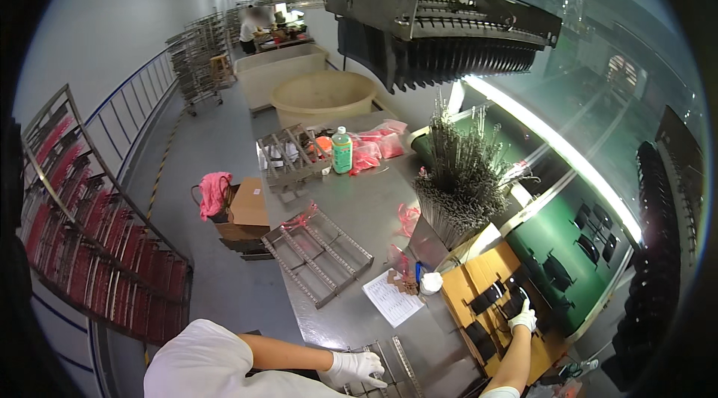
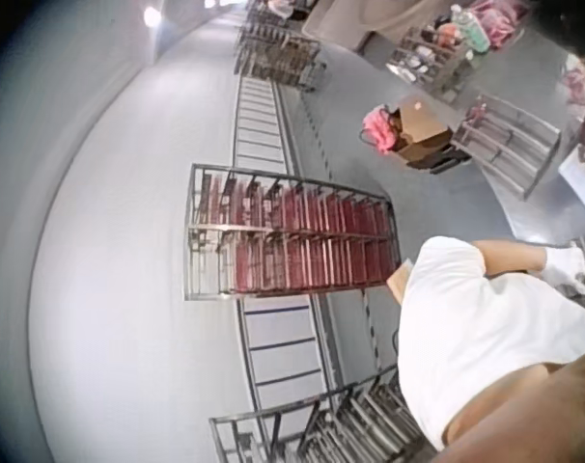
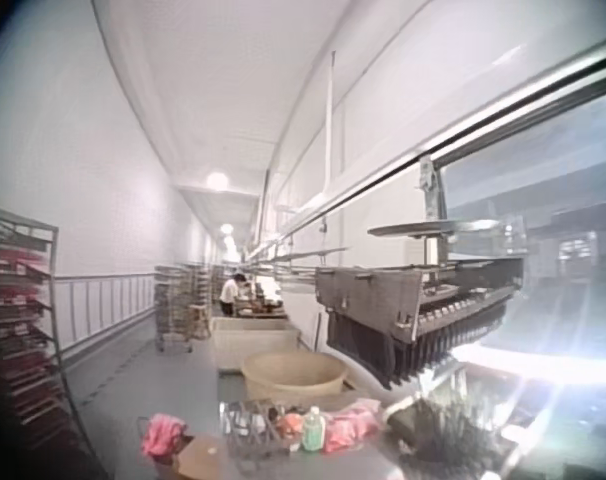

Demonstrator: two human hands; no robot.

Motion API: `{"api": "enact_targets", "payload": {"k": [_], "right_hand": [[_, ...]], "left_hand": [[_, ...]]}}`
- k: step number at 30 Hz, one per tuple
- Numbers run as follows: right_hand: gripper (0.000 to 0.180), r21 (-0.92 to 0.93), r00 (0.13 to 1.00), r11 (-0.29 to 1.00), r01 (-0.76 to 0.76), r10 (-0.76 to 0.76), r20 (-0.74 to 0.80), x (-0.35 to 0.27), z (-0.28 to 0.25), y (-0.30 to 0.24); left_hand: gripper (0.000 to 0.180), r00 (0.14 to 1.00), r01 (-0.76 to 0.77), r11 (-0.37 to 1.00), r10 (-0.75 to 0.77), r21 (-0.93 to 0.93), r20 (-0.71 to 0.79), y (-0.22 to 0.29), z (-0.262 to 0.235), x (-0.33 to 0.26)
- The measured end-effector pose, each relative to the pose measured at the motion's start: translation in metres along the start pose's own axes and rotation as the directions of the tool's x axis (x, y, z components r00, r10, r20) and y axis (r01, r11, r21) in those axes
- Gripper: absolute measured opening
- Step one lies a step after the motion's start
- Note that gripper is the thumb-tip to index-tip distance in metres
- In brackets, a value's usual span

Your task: The person handles pink plastic frames and black plastic parts, placing them into a metal rack on a stainless steel table. The person repeatedly picks up parts, aligns them, and inserts them into the rack, then moves the filled rack to a nearby metal shelving unit.

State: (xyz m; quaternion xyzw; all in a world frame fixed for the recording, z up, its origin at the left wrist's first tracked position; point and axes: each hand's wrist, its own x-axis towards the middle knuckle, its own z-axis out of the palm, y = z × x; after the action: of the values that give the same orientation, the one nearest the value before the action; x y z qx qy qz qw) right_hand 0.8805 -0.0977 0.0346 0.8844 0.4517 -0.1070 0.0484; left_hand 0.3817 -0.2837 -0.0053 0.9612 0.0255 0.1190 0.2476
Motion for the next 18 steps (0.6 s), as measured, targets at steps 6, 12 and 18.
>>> {"api": "enact_targets", "payload": {"k": [6, 12, 18], "right_hand": [[0.060, -0.106, 0.985, 0.990, 0.094, -0.108, -0.135, 0.040, 0.011, 0.021], [0.064, 0.190, 0.852, 0.902, 0.387, -0.271, -0.447, -0.021, -0.040, 0.029], [0.062, 0.475, 0.757, 0.589, 0.654, -0.525, -0.390, -0.290, -0.114, -0.025]], "left_hand": [[0.090, 0.998, -0.036, 0.993, 0.042, 0.113, -0.049, 0.003, -0.010, 0.005], [0.062, 0.990, 0.103, 0.994, -0.098, -0.045, 0.106, 0.002, -0.026, 0.021], [0.070, 0.946, 0.298, 0.865, -0.324, -0.405, 0.003, -0.024, -0.070, 0.021]]}}
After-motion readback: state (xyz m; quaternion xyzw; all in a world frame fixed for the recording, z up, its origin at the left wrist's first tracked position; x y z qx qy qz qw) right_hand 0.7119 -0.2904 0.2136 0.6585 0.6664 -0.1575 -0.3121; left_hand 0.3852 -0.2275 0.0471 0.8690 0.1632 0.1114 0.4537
